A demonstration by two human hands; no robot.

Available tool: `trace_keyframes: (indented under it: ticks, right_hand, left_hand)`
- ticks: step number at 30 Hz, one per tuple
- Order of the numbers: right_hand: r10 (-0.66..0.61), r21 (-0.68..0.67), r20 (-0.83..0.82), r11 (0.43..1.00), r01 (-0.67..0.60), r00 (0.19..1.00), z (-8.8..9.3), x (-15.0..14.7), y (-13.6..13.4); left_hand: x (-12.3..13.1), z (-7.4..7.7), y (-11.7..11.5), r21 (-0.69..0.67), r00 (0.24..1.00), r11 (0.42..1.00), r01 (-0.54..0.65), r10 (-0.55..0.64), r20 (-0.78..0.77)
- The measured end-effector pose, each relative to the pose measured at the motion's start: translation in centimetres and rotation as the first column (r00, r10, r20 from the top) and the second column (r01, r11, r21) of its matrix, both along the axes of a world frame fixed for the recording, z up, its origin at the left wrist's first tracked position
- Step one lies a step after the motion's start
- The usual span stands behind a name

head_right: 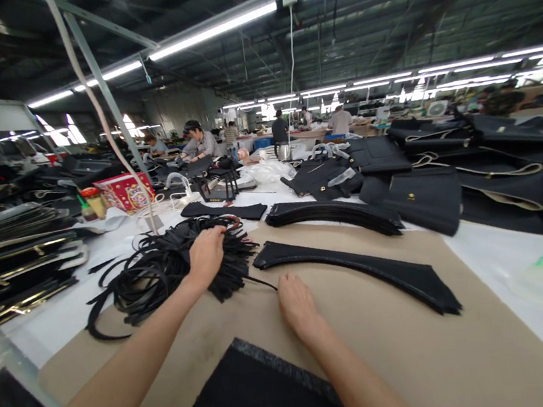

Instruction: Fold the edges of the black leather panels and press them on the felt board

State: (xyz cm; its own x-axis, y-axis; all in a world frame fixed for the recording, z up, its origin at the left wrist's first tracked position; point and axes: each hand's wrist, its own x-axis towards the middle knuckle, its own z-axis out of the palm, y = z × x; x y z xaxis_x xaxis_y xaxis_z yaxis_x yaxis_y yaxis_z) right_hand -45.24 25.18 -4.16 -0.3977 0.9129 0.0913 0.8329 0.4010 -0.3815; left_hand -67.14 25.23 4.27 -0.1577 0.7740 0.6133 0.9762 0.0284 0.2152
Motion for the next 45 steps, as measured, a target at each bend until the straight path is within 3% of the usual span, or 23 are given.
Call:
trace_keyframes:
  ticks: [4, 6, 8, 12, 14, 17, 19, 21, 23, 24, 25, 26, 29, 33, 35, 36, 38, 40, 41, 42, 43, 45]
  right_hand:
    - [0.021, -0.047, -0.055, 0.999, -0.024, 0.998, 0.6, 2.2, -0.5]
    - [0.015, -0.088, -0.133, 0.996, -0.027, 0.991, 1.2, 3.9, -0.8]
    - [0.001, -0.149, -0.229, 0.988, -0.036, 0.973, 1.9, 6.1, -1.4]
    - [-0.058, -0.341, -0.415, 0.935, -0.096, 0.908, 3.5, 11.4, -3.5]
    - [-0.182, -0.460, -0.580, 0.878, -0.135, 0.794, 4.5, 14.1, -5.1]
    - [-0.348, -0.548, -0.732, 0.812, -0.201, 0.586, 6.5, 17.1, -7.8]
    - [-0.343, -0.522, -0.751, 0.831, -0.190, 0.564, 7.8, 17.9, -9.3]
    - [-0.298, -0.453, -0.768, 0.879, -0.152, 0.567, 9.1, 18.0, -10.2]
    - [-0.225, -0.339, -0.793, 0.935, -0.102, 0.566, 10.3, 18.0, -10.7]
    - [-0.181, -0.271, -0.804, 0.959, -0.079, 0.566, 10.9, 18.1, -10.9]
    - [-0.137, -0.203, -0.814, 0.978, -0.055, 0.564, 11.4, 18.2, -11.1]
    - [-0.100, -0.144, -0.823, 0.989, -0.035, 0.559, 11.9, 18.5, -11.4]
    - [-0.081, -0.102, -0.865, 0.995, -0.016, 0.496, 12.7, 19.3, -12.5]
    - [-0.180, -0.207, -0.909, 0.978, -0.033, 0.376, 12.9, 19.8, -14.0]
    - [-0.191, -0.204, -0.917, 0.979, 0.001, 0.349, 13.0, 20.0, -14.4]
    - [-0.193, -0.195, -0.920, 0.980, 0.028, 0.340, 13.0, 20.1, -14.5]
    - [-0.195, -0.172, -0.919, 0.980, 0.096, 0.342, 13.0, 20.4, -14.7]
    - [-0.176, -0.130, -0.908, 0.981, 0.142, 0.381, 12.9, 20.5, -14.9]
    - [-0.157, -0.105, -0.899, 0.984, 0.147, 0.409, 12.9, 20.4, -15.0]
    - [-0.133, -0.080, -0.892, 0.987, 0.139, 0.432, 12.9, 20.2, -15.2]
    - [-0.111, -0.059, -0.887, 0.990, 0.127, 0.448, 12.9, 19.9, -15.3]
    - [-0.085, -0.034, -0.886, 0.992, 0.121, 0.455, 13.1, 19.5, -15.6]
  left_hand:
    - [-1.7, 3.8, 2.8, 0.106, 0.998, 0.993, -0.057, 0.057, 0.001]
    - [-0.9, 4.1, 3.5, 0.107, 1.000, 0.994, 0.005, -0.002, -0.028]
    - [0.9, 2.9, 3.7, 0.055, 0.991, 0.991, 0.123, -0.120, -0.063]
    - [5.2, -1.9, 3.5, -0.118, 0.923, 0.919, 0.375, -0.382, -0.037]
    - [7.1, -3.6, 3.1, -0.170, 0.882, 0.867, 0.468, -0.471, 0.027]
    - [10.5, -4.0, 1.6, -0.180, 0.802, 0.781, 0.597, -0.578, 0.152]
    - [13.5, -3.0, -0.4, -0.186, 0.708, 0.684, 0.705, -0.666, 0.235]
    - [16.6, -1.8, -3.0, -0.193, 0.548, 0.513, 0.836, -0.766, 0.336]
    - [19.3, -0.8, -5.6, -0.118, 0.287, 0.265, 0.957, -0.803, 0.522]
    - [20.3, -0.4, -6.6, -0.055, 0.180, 0.184, 0.981, -0.773, 0.608]
    - [21.1, -0.1, -7.4, 0.008, 0.103, 0.146, 0.989, -0.733, 0.673]
    - [21.6, 0.1, -8.0, 0.055, 0.067, 0.149, 0.987, -0.704, 0.707]
    - [22.4, 0.4, -8.8, 0.089, 0.095, 0.230, 0.969, -0.683, 0.724]
    - [23.3, 0.9, -9.7, 0.147, -0.004, 0.174, 0.974, -0.635, 0.773]
    - [23.8, 1.2, -10.6, 0.136, 0.009, 0.180, 0.974, -0.633, 0.774]
    - [24.1, 1.4, -11.1, 0.105, 0.061, 0.223, 0.969, -0.629, 0.775]
    - [24.4, 1.7, -12.0, 0.046, 0.212, 0.372, 0.927, -0.624, 0.752]
    - [24.5, 2.0, -12.7, 0.079, 0.350, 0.534, 0.842, -0.651, 0.674]
    - [24.6, 2.1, -12.9, 0.125, 0.385, 0.576, 0.808, -0.676, 0.629]
    - [24.7, 2.3, -13.1, 0.172, 0.383, 0.580, 0.796, -0.703, 0.599]
    - [24.8, 2.5, -13.1, 0.204, 0.339, 0.549, 0.810, -0.723, 0.602]
    - [24.9, 2.7, -13.1, 0.189, 0.155, 0.395, 0.899, -0.690, 0.707]
